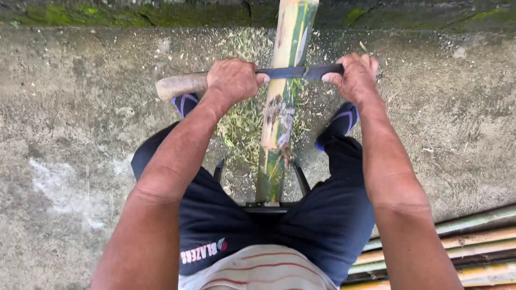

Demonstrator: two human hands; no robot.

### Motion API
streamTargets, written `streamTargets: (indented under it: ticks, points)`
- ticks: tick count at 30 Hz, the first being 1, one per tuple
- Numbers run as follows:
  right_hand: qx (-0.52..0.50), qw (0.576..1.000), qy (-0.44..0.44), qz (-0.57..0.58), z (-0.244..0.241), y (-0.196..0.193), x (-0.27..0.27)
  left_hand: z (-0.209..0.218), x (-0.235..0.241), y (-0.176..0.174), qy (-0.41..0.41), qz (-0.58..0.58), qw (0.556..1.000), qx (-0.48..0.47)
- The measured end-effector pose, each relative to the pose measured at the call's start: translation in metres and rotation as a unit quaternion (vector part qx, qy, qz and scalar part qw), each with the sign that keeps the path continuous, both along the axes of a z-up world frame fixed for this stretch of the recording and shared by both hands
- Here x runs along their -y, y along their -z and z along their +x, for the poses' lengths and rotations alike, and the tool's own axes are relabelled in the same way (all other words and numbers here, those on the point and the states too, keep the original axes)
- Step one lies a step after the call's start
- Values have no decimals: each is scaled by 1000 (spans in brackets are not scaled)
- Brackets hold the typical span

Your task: Scraping the outer green layer of a bamboo pole using a machete.

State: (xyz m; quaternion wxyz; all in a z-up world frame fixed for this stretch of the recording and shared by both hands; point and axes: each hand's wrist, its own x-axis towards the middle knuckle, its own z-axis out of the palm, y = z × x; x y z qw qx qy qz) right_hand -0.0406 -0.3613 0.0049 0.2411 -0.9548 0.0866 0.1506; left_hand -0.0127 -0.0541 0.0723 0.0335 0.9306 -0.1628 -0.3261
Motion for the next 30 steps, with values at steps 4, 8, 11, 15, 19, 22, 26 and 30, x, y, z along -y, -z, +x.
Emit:
streamTargets:
  ticks: [4, 8, 11, 15, 19, 22, 26, 30]
  points:
    - [50, 994, -80, -54, -38, 34, 6, -40, -8, 9, -12, -32, 999, 20]
    - [56, 994, -81, -39, -72, 34, -7, -68, -14, -1, -12, 2, 999, -38]
    - [54, 993, -93, -52, -102, 41, -12, -89, -22, -6, -17, 3, 998, -58]
    - [54, 992, -105, -36, -148, 55, -9, -109, -29, 3, -11, -6, 997, -81]
    - [147, 976, -155, -41, -104, 46, -11, -77, -29, 18, 22, -28, 999, -32]
    - [7, 998, -50, -49, -52, 1, -18, -27, -16, 6, 20, 19, 998, -48]
    - [19, 997, -24, -70, 45, -24, -6, 53, 1, -5, -12, 12, 1000, 0]
    - [107, 991, -51, -59, 112, -26, 19, 118, 8, 21, -26, -46, 992, 118]
